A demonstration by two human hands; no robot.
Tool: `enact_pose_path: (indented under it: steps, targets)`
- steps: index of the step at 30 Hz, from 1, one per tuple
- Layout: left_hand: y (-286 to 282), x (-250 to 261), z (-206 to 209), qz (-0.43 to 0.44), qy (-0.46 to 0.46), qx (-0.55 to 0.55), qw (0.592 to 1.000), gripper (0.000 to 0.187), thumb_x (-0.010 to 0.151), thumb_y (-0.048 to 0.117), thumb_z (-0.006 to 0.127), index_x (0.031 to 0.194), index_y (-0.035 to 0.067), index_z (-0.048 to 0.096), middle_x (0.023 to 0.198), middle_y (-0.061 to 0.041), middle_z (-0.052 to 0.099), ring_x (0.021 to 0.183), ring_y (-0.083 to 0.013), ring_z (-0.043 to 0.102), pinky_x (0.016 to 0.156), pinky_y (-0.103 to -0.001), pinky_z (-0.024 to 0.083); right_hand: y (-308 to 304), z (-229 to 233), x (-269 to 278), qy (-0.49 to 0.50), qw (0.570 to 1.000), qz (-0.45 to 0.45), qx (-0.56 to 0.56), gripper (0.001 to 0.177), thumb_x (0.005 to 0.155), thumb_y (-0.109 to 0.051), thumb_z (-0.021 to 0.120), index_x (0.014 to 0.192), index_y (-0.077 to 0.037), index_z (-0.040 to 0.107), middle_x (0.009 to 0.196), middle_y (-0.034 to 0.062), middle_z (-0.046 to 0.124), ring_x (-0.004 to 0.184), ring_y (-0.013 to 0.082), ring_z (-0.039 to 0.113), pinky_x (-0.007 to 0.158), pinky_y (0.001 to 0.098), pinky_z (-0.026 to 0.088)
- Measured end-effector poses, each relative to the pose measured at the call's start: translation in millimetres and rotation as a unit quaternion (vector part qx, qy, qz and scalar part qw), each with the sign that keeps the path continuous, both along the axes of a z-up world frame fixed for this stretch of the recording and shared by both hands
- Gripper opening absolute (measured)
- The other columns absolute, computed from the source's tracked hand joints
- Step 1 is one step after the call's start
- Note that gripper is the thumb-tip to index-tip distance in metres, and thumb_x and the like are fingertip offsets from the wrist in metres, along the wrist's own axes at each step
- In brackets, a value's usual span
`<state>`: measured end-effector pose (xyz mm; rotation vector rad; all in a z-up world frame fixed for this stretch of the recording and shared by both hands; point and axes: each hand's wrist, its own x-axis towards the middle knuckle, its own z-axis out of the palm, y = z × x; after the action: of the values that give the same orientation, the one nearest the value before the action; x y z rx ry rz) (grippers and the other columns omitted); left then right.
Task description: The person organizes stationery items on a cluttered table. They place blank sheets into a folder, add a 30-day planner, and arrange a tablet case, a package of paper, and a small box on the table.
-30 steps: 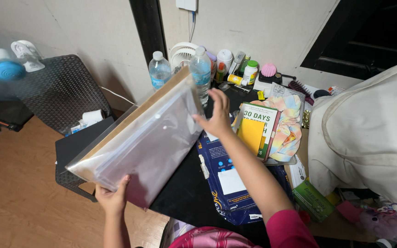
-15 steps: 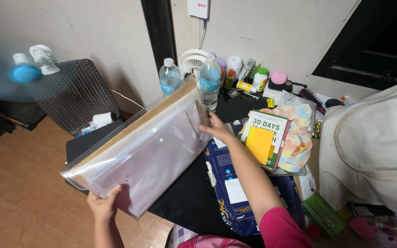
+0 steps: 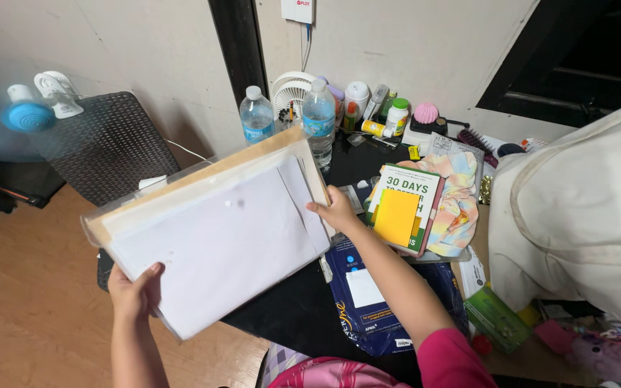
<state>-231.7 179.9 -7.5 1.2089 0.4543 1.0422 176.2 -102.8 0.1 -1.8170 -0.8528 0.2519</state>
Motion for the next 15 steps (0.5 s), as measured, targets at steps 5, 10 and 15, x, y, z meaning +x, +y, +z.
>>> enact_pose_path:
  steps: [5,10,15]
  targets:
    - [6,8,2,-0.036,0.022,-0.073,0.996,0.053,0.081,-0.010,0.069,0.131,-0.007,0.052,0.123,-0.021,0.065,0.111,-0.0290,0.067,0.100,-0.041,0.055,-28,6,-31,0.030,0.998,0.003,0.050,0.061,0.079,-0.049,0.083,0.114,-0.001,0.066,0.104,0.0107,0.075,0.095,0.0177,0.071,0.082,0.0329,0.057]
    - [0,29,4,-0.075,0.141,-0.101,0.982,0.057,0.083,-0.003,0.068,0.136,-0.009,0.049,0.126,-0.025,0.066,0.116,-0.0306,0.068,0.103,-0.038,0.053,-72,-14,-60,0.081,0.994,-0.044,-0.051,0.057,0.085,-0.042,0.079,0.118,0.001,0.062,0.107,0.0154,0.075,0.098,0.0223,0.073,0.085,0.0347,0.058]
    - [-16,51,11,-0.085,0.329,-0.115,0.933,0.070,0.080,0.004,0.070,0.146,-0.004,0.048,0.128,-0.028,0.068,0.115,-0.0326,0.070,0.101,-0.040,0.054,-114,-53,-85,0.087,0.985,-0.062,-0.135,0.058,0.087,-0.037,0.079,0.124,0.003,0.057,0.113,0.0175,0.073,0.100,0.0228,0.073,0.086,0.0354,0.058]
